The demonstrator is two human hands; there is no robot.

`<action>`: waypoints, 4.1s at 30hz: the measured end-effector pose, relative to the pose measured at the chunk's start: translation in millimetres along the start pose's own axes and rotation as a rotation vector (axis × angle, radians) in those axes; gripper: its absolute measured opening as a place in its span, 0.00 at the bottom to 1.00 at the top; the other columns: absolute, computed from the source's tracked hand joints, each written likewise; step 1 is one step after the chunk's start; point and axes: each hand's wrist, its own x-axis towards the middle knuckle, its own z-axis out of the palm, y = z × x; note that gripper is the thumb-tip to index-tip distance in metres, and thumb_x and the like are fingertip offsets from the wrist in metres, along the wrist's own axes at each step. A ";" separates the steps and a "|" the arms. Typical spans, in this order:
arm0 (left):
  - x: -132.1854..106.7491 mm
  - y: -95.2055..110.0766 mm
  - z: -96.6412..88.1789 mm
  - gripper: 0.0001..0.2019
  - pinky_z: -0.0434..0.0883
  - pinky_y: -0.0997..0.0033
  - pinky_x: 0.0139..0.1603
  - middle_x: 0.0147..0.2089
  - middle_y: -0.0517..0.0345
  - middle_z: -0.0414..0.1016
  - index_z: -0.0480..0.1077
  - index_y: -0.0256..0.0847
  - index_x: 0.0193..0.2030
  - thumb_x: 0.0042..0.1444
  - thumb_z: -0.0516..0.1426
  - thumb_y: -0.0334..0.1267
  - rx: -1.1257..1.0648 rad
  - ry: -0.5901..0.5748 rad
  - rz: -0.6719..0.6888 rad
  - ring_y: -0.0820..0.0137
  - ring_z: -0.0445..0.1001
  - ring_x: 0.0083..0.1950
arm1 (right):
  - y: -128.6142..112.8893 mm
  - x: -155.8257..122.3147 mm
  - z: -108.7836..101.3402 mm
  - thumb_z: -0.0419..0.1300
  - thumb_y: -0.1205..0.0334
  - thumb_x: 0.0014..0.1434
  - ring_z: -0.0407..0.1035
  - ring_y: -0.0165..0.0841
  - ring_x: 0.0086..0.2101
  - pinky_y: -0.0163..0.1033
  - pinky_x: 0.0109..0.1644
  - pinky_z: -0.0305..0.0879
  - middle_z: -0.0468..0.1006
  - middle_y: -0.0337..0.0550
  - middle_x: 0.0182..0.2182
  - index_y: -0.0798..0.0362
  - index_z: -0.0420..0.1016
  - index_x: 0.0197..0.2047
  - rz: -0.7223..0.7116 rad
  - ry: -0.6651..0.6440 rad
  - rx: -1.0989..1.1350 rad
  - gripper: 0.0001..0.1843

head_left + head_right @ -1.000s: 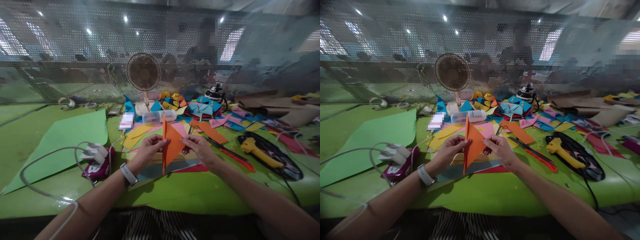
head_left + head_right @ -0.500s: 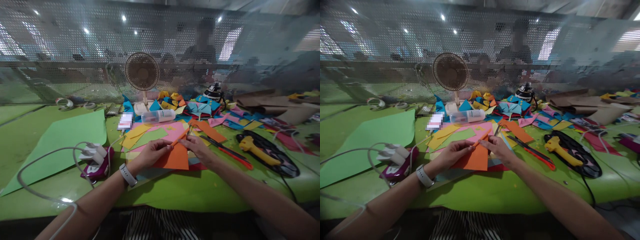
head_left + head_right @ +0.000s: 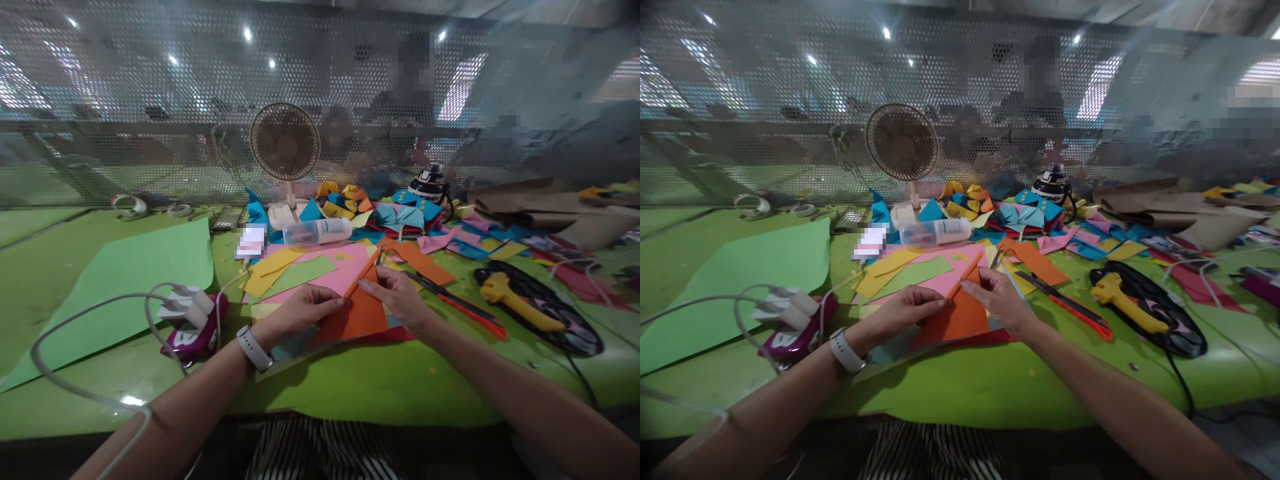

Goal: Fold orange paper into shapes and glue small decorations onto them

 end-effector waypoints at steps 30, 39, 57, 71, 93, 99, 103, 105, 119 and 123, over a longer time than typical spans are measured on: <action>-1.7 2.6 8.9 0.19 0.59 0.78 0.23 0.21 0.66 0.61 0.64 0.36 0.25 0.53 0.59 0.51 -0.127 0.008 -0.054 0.79 0.59 0.21 | 5.6 -5.1 -0.7 0.65 0.57 0.53 0.68 0.31 0.29 0.35 0.31 0.66 0.74 0.39 0.27 0.53 0.76 0.29 -0.287 0.055 -0.287 0.09; -3.5 4.0 16.0 0.19 0.62 0.77 0.27 0.21 0.64 0.65 0.67 0.35 0.25 0.51 0.60 0.51 -0.349 0.084 -0.017 0.79 0.62 0.22 | -9.7 -24.0 -2.1 0.56 0.70 0.60 0.69 0.36 0.41 0.43 0.44 0.66 0.78 0.47 0.41 0.52 0.73 0.51 -1.099 -0.061 -0.998 0.16; -2.4 1.0 25.0 0.17 0.70 0.71 0.34 0.28 0.59 0.71 0.70 0.35 0.31 0.51 0.61 0.50 -0.390 0.182 0.047 0.75 0.70 0.28 | -14.5 -25.4 2.6 0.55 0.72 0.61 0.71 0.36 0.47 0.46 0.53 0.66 0.78 0.48 0.46 0.56 0.72 0.51 -1.183 -0.105 -1.131 0.16; 0.1 -1.3 18.7 0.10 0.69 0.70 0.37 0.30 0.59 0.72 0.69 0.35 0.32 0.53 0.60 0.42 -0.562 0.164 -0.006 0.73 0.72 0.31 | -9.2 -25.1 4.0 0.56 0.72 0.61 0.68 0.38 0.49 0.46 0.53 0.66 0.77 0.51 0.47 0.60 0.73 0.50 -1.244 -0.184 -1.308 0.14; 2.4 3.7 13.0 0.11 0.71 0.75 0.36 0.33 0.60 0.75 0.73 0.36 0.34 0.52 0.62 0.44 -0.612 0.328 0.113 0.76 0.73 0.31 | -8.3 -22.7 6.4 0.56 0.60 0.59 0.67 0.34 0.33 0.41 0.37 0.66 0.71 0.42 0.29 0.53 0.68 0.32 -0.578 0.280 -0.673 0.06; 6.6 1.8 14.0 0.11 0.71 0.76 0.34 0.31 0.60 0.75 0.73 0.37 0.33 0.50 0.64 0.43 -0.660 0.398 0.141 0.76 0.72 0.30 | -1.2 -14.0 13.3 0.55 0.56 0.58 0.70 0.30 0.31 0.36 0.35 0.68 0.76 0.42 0.30 0.56 0.73 0.36 0.003 -0.208 -0.222 0.12; 6.3 3.1 16.6 0.11 0.71 0.76 0.34 0.31 0.61 0.74 0.73 0.37 0.33 0.50 0.63 0.43 -0.659 0.396 0.117 0.77 0.71 0.30 | 0.1 -15.4 19.7 0.59 0.59 0.54 0.69 0.28 0.28 0.35 0.34 0.68 0.77 0.41 0.28 0.56 0.74 0.36 0.080 -0.285 -0.091 0.10; 5.4 3.4 17.2 0.10 0.71 0.75 0.35 0.33 0.60 0.74 0.73 0.38 0.35 0.51 0.63 0.43 -0.629 0.415 0.098 0.76 0.72 0.32 | 0.8 -15.8 21.2 0.60 0.60 0.52 0.69 0.28 0.28 0.35 0.33 0.68 0.77 0.41 0.28 0.56 0.75 0.36 0.096 -0.258 -0.061 0.10; 7.6 -3.7 12.2 0.07 0.71 0.71 0.44 0.39 0.58 0.78 0.74 0.39 0.38 0.51 0.62 0.33 -0.781 0.415 0.177 0.73 0.75 0.38 | -0.8 -15.1 19.4 0.66 0.54 0.47 0.65 0.24 0.21 0.31 0.26 0.63 0.75 0.38 0.21 0.57 0.75 0.27 0.223 -0.181 0.058 0.14; 6.3 -4.5 13.3 0.10 0.71 0.72 0.42 0.40 0.57 0.78 0.76 0.40 0.42 0.51 0.63 0.34 -0.676 0.356 0.194 0.73 0.75 0.37 | 1.2 -16.3 20.3 0.67 0.51 0.46 0.65 0.24 0.20 0.30 0.24 0.62 0.75 0.38 0.20 0.57 0.75 0.27 0.272 -0.204 0.073 0.16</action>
